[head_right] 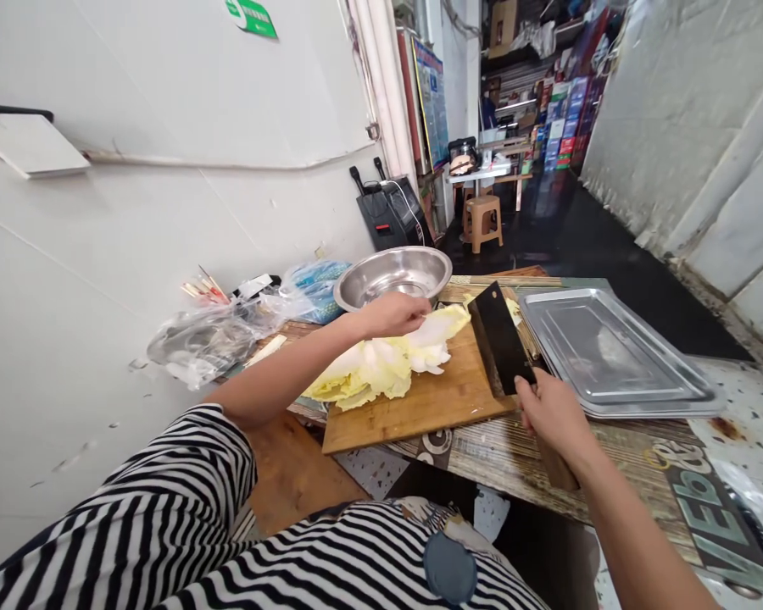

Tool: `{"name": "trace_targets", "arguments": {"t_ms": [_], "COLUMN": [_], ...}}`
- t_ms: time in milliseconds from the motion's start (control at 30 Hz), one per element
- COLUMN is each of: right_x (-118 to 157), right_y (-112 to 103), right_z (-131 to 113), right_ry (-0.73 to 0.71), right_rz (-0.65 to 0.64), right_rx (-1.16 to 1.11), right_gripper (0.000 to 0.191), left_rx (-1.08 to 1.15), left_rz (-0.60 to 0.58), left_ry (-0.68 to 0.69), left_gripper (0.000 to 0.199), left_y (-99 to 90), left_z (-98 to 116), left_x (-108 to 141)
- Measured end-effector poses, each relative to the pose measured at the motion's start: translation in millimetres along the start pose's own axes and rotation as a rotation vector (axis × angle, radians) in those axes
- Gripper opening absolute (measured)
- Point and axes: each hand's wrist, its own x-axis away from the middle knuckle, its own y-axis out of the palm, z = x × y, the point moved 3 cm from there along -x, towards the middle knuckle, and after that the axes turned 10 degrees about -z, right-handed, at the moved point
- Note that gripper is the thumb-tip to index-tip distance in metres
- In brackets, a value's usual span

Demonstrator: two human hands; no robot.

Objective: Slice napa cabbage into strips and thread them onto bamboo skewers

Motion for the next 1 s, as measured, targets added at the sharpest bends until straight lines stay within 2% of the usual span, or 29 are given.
{"name": "trace_targets", "arguments": {"t_ms": [67, 100, 200, 267, 367, 467, 533, 600, 667, 733, 833, 1000], "right_x": [1.5, 2.6, 5.9, 7.0, 5.3, 0.1, -3.2, -5.2, -6.3, -7.7, -11.9, -20.4], "right_y": [-8.0, -13.0, -24.9, -27.5, -25.8, -22.9, -22.6, -23.8, -24.8, -24.4, -21.2, -16.7], "right_z": [2.6, 3.0, -1.4, -8.9, -24.9, -39.1, -45.0, -48.9, -51.9, -56.0, -64.0, -70.3], "right_ry": [0.033, 0.052, 0.085, 0.084, 0.055, 0.031, 0.023, 0.012, 0.009, 0.005, -0.005, -0.001], "right_rz": [0.074, 0.121, 0.184, 0.145, 0.076, 0.025, 0.004, -0.001, -0.019, -0.054, -0.101, -0.157], "right_rx": [0.051, 0.095, 0.203, 0.264, 0.414, 0.535, 0.582, 0.621, 0.64, 0.644, 0.68, 0.733], "right_gripper": [0.027, 0.026, 0.025, 0.026, 0.03, 0.034, 0.035, 0.036, 0.036, 0.036, 0.034, 0.038], "left_rx": [0.323, 0.518, 1.031, 1.147, 0.974, 0.797, 0.659, 0.364, 0.024, -0.189, -0.29, -0.264], "left_rz": [0.089, 0.099, 0.044, -0.008, -0.182, -0.285, -0.227, -0.142, -0.093, -0.076, -0.066, -0.119], "left_ry": [-0.166, -0.259, -0.487, -0.551, -0.508, -0.423, -0.358, -0.233, -0.069, 0.068, 0.133, 0.034], "left_gripper": [0.021, 0.026, 0.04, 0.047, 0.045, 0.037, 0.029, 0.021, 0.022, 0.028, 0.031, 0.031], "left_y": [6.0, 14.1, 47.9, 65.9, 78.7, 77.9, 72.8, 69.5, 73.7, 85.3, 104.0, 115.8], "left_z": [3.3, 5.7, 20.2, 32.9, 49.2, 55.3, 54.0, 54.4, 60.0, 68.8, 82.5, 93.0], "left_x": [-11.3, -18.8, -42.7, -55.1, -61.7, -51.4, -39.4, -27.9, -19.0, -14.2, -15.3, -24.7]}}
